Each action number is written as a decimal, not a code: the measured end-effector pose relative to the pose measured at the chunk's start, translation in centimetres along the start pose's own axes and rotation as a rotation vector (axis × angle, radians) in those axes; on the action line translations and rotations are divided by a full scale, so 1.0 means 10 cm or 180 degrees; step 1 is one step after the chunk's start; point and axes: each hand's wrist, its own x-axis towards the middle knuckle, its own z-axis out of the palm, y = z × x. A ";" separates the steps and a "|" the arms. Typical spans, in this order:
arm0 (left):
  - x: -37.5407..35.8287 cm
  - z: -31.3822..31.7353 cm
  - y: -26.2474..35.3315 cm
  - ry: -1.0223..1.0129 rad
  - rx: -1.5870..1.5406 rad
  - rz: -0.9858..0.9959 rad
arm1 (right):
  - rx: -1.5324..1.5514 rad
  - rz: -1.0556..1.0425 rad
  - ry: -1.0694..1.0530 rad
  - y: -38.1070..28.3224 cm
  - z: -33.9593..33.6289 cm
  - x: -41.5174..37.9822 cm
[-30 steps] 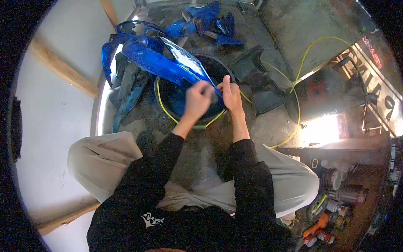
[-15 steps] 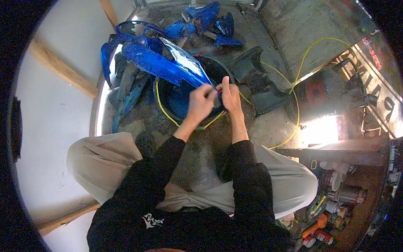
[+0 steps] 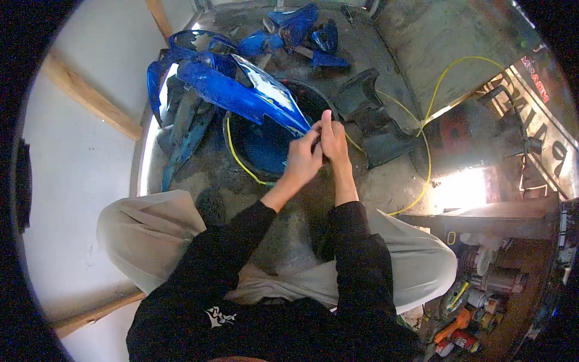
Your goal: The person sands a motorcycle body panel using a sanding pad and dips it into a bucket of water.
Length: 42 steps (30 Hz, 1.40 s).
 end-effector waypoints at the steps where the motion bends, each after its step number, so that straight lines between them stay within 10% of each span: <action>1: 0.01 -0.01 -0.02 -0.0001 -0.0099 -0.0015 | -0.0031 -0.0004 0.0112 0.00 0.01 -0.01; 10: 1.07 -1.26 -0.95 0.1005 0.1105 -0.0650 | -0.0187 0.0089 0.0115 -0.02 0.01 -0.05; 21: 0.10 -0.10 -0.10 -0.0395 -0.0014 -0.0484 | -0.0138 0.0099 0.0210 -0.06 -0.01 -0.04; 28: 0.89 -1.09 -0.86 0.0968 0.0934 -0.0490 | -0.0112 -0.0002 0.0106 -0.09 0.00 -0.07; 36: 0.11 -0.11 -0.12 -0.0262 0.0341 -0.0073 | -0.0033 0.0143 0.0008 -0.08 0.00 -0.03; 42: 0.53 -0.60 -0.33 0.0311 0.0445 -0.0297 | -0.0033 0.0234 -0.0009 0.00 -0.02 -0.03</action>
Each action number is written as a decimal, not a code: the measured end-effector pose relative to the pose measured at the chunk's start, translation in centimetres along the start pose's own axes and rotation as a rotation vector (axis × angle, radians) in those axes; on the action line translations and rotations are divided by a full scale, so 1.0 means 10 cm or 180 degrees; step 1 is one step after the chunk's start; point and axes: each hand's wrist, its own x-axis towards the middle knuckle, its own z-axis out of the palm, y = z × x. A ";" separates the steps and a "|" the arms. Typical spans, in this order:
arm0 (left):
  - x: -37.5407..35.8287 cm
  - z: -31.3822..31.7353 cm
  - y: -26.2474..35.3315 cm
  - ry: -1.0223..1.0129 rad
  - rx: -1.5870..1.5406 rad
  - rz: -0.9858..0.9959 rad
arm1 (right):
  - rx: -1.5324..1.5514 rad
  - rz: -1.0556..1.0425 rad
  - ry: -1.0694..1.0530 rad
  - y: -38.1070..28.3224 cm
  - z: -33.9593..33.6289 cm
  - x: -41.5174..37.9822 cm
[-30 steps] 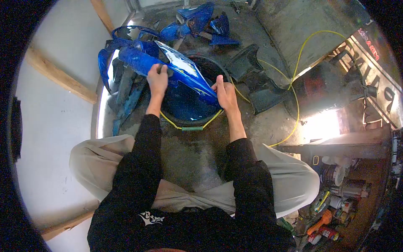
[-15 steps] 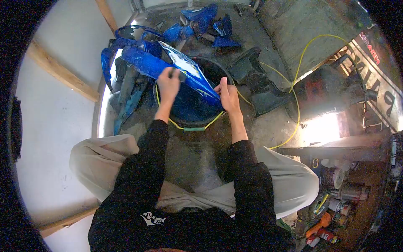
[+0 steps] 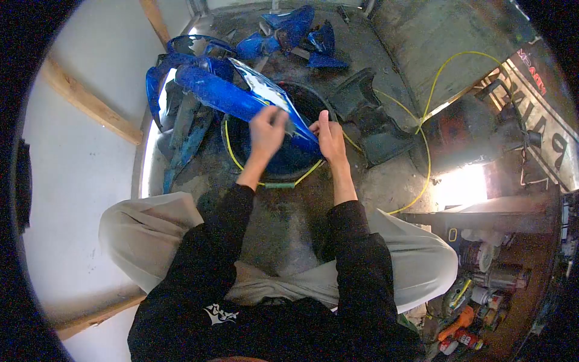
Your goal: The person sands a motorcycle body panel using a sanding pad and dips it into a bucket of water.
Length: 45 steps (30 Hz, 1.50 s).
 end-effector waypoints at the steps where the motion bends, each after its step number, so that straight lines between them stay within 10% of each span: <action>1: 0.14 -0.10 -0.24 0.0159 0.0237 0.0007 | -0.0064 -0.0066 0.0051 0.01 0.01 0.01; 6: 0.16 -0.17 -0.14 0.0229 0.0100 -0.0277 | -0.0233 -0.0157 0.0102 -0.03 0.03 0.02; 14: -0.44 0.25 0.09 -0.1439 -0.0511 0.0004 | -0.0102 -0.0124 0.0105 0.02 -0.02 0.04; 22: 0.18 -0.23 -0.26 0.0322 -0.0289 -0.0581 | -0.0154 -0.0076 0.0118 0.01 0.02 0.01; 28: -0.60 0.38 0.19 -0.0807 -0.0292 0.0551 | -0.0085 -0.0097 0.0090 0.00 0.00 0.02; 32: -0.38 0.15 0.11 -0.1141 -0.0532 0.0077 | -0.0137 -0.0081 0.0141 -0.06 0.00 -0.02; 39: 0.11 -0.16 -0.26 0.0256 0.0030 -0.0094 | -0.0055 -0.0058 0.0027 -0.09 0.01 -0.03; 45: -0.70 0.38 0.18 -0.0952 -0.0158 0.0147 | -0.0025 -0.0042 0.0074 0.05 -0.01 0.04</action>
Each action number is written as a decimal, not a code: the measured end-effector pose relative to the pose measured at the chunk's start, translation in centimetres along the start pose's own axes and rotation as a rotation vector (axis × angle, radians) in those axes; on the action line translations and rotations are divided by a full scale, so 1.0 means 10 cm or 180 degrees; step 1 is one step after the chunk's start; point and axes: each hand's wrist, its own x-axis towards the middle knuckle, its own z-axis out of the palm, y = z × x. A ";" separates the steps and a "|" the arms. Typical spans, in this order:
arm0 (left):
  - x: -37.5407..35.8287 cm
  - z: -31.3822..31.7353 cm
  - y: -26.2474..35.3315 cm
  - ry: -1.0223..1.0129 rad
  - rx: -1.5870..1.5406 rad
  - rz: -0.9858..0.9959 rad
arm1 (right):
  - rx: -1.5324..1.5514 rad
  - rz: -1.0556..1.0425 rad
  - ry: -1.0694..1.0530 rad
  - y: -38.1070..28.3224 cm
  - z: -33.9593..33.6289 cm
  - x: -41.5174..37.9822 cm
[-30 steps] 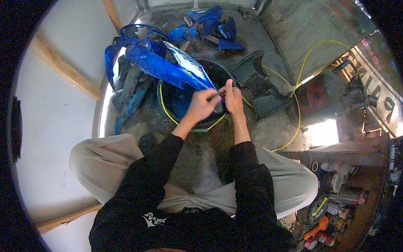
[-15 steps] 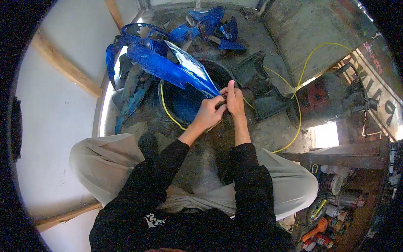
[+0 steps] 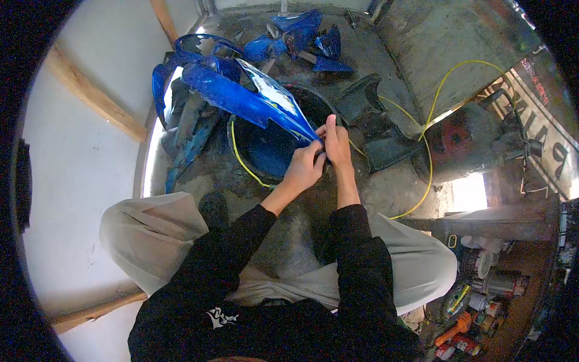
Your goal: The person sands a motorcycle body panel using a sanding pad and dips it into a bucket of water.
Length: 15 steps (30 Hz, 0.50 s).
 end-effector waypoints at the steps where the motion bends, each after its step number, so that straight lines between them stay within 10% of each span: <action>1: -0.02 0.00 0.01 -0.0126 0.0014 -0.0086 | 0.0010 -0.0051 -0.0010 0.02 0.00 0.01; 11: 0.48 -0.64 -0.32 0.1209 0.0246 0.0019 | -0.0085 -0.0021 -0.0018 -0.04 0.05 -0.01; 15: 0.12 -0.13 -0.10 0.0315 0.0151 -0.0022 | -0.0160 -0.0001 0.0018 -0.07 0.01 -0.02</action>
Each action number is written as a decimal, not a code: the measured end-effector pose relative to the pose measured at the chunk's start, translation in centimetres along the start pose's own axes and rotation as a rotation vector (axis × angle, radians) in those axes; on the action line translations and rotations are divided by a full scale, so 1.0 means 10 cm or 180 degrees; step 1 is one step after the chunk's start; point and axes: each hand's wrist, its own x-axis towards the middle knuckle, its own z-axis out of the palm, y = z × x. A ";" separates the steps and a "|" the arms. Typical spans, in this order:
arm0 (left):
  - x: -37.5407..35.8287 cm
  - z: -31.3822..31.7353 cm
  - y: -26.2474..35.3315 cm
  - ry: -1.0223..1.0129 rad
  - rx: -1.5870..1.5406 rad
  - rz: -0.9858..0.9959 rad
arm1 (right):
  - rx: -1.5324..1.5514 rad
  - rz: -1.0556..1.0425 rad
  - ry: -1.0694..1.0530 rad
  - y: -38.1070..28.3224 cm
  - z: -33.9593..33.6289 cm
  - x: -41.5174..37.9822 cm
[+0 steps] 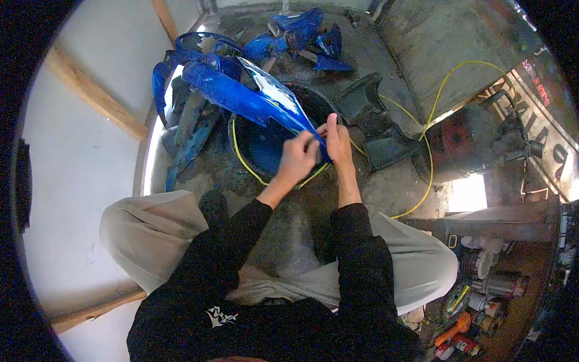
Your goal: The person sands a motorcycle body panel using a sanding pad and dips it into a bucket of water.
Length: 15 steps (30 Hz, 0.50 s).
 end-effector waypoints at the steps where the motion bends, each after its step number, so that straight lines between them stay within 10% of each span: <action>1: -0.01 -0.02 -0.02 0.0002 -0.0001 -0.0001 | -0.0002 0.0000 -0.0001 0.00 0.00 -0.02; 15: -0.10 0.06 0.08 0.0223 -0.0262 -0.0069 | 0.0113 -0.0014 -0.0102 0.03 0.00 0.01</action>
